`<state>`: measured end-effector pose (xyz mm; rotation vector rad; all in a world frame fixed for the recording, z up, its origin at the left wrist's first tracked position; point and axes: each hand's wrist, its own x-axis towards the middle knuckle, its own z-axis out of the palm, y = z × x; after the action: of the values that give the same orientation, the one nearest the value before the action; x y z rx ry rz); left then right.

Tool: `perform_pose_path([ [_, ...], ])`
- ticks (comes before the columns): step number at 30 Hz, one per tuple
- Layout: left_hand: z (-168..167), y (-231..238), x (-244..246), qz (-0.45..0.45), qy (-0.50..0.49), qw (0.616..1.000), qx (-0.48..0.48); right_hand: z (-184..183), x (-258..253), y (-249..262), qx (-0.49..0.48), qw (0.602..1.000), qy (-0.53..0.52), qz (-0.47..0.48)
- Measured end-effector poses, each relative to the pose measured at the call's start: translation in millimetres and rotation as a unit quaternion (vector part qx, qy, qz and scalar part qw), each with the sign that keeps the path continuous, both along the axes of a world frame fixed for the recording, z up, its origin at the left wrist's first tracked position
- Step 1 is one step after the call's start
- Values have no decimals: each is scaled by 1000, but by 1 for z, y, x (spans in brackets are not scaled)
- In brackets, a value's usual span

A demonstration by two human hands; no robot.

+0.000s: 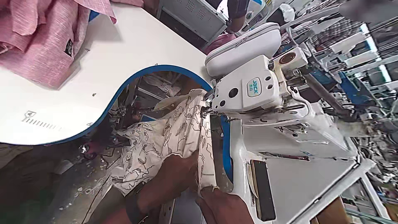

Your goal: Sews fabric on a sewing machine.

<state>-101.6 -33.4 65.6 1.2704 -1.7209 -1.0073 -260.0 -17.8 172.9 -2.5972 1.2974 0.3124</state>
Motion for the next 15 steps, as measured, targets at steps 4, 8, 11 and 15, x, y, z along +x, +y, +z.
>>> perform_pose_path([
  [4, 6, -2, 4, -38, -19, 999, 25, -7, -4, -1, 2, 1000, 10, 10],
  [8, -1, 1, 3, -40, -6, 999, -1, -3, 5, -5, -30, 999, 25, -10],
  [11, -3, -4, 1, -13, -8, 1000, -18, -4, 5, -8, -13, 999, 32, -7],
  [15, -8, -6, -3, 17, -7, 998, -62, -6, 10, -8, -53, 999, 2, -9],
])
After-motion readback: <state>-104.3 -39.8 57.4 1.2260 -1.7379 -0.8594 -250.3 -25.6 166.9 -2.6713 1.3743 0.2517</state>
